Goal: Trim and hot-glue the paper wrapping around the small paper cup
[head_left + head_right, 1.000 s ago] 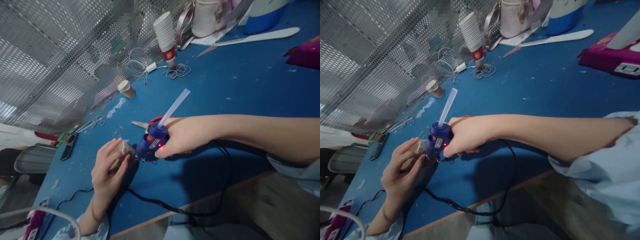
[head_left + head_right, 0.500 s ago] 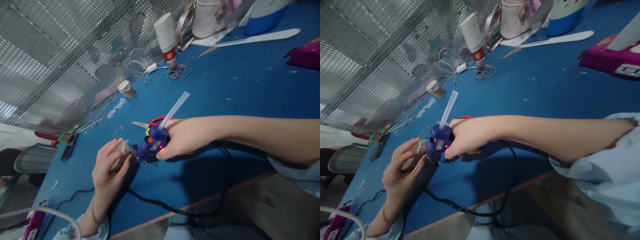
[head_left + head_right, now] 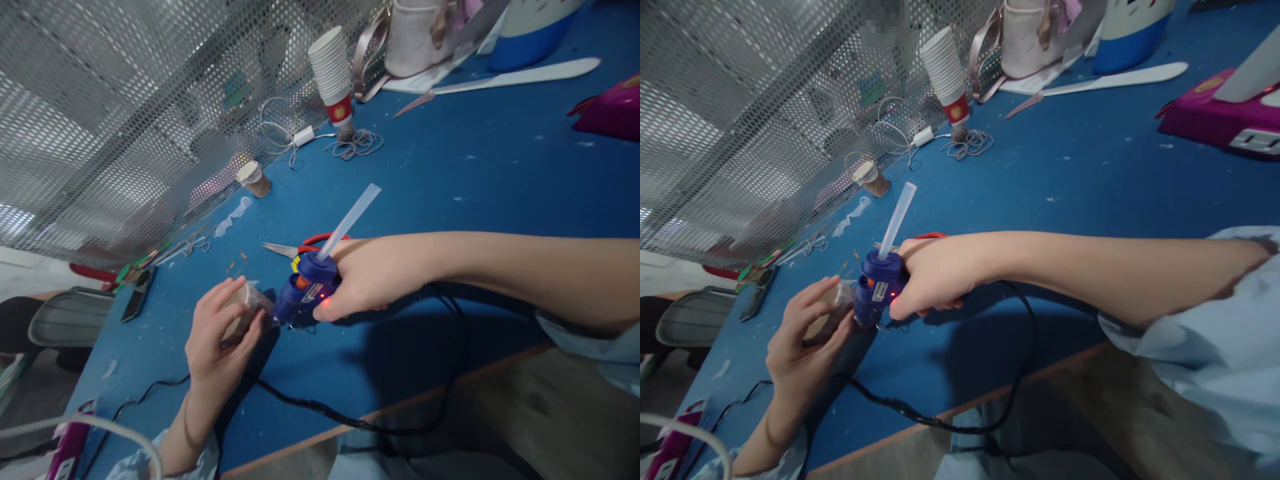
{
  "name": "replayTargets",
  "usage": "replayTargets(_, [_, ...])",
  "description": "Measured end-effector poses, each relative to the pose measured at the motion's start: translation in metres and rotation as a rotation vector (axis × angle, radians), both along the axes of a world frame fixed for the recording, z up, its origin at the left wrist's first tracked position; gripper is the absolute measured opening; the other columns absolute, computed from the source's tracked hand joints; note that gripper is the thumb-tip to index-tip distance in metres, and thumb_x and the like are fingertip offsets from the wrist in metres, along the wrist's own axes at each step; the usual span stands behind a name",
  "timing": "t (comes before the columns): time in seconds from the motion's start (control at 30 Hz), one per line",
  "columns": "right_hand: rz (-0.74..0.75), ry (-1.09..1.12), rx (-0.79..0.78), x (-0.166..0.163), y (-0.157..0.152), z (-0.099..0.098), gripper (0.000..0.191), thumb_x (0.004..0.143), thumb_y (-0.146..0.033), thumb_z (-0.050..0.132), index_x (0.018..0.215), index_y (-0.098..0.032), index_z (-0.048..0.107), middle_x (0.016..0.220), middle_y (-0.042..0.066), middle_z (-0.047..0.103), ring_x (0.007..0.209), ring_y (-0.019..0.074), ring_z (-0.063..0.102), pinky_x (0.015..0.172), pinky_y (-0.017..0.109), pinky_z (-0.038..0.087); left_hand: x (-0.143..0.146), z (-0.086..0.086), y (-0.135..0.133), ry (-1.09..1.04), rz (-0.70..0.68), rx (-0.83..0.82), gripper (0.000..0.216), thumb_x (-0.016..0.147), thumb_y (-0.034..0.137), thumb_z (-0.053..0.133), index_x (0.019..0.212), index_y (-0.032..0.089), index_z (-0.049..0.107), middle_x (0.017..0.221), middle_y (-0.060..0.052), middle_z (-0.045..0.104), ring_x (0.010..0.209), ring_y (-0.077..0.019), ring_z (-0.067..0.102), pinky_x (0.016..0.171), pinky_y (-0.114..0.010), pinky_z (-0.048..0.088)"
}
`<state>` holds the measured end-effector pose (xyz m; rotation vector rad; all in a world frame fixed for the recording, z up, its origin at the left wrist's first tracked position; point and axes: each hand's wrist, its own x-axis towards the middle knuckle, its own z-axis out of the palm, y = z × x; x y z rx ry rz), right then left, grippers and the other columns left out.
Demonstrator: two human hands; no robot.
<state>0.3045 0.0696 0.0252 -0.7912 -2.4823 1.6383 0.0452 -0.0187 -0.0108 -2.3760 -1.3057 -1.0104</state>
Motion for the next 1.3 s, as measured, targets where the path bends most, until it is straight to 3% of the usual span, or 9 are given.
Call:
replayTargets(0.97, [0.007,-0.008,0.018,0.001,-0.001,0.004,0.023,0.078,-0.033,0.059,0.061,-0.018,0.051,0.048,-0.005,0.049,0.042,0.0093,0.045,0.043,0.022,0.034,-0.004,0.002,-0.002,0.088,-0.045,-0.023,0.042,0.072,0.008,0.078,0.105,0.020,0.056,0.125,-0.016,0.064,0.121,-0.0315,0.059,0.098,-0.053,0.049])
replayTargets(1.3, [-0.024,-0.004,0.007,0.000,-0.003,0.005,0.022,0.077,-0.032,0.060,0.061,-0.018,0.051,0.048,-0.005,0.049,0.041,0.0085,0.044,0.042,0.022,0.033,-0.012,0.008,-0.007,0.117,-0.148,-0.104,0.051,0.073,0.010,0.074,0.120,0.022,0.055,0.137,-0.017,0.057,0.130,-0.0356,0.051,0.102,-0.059,0.044])
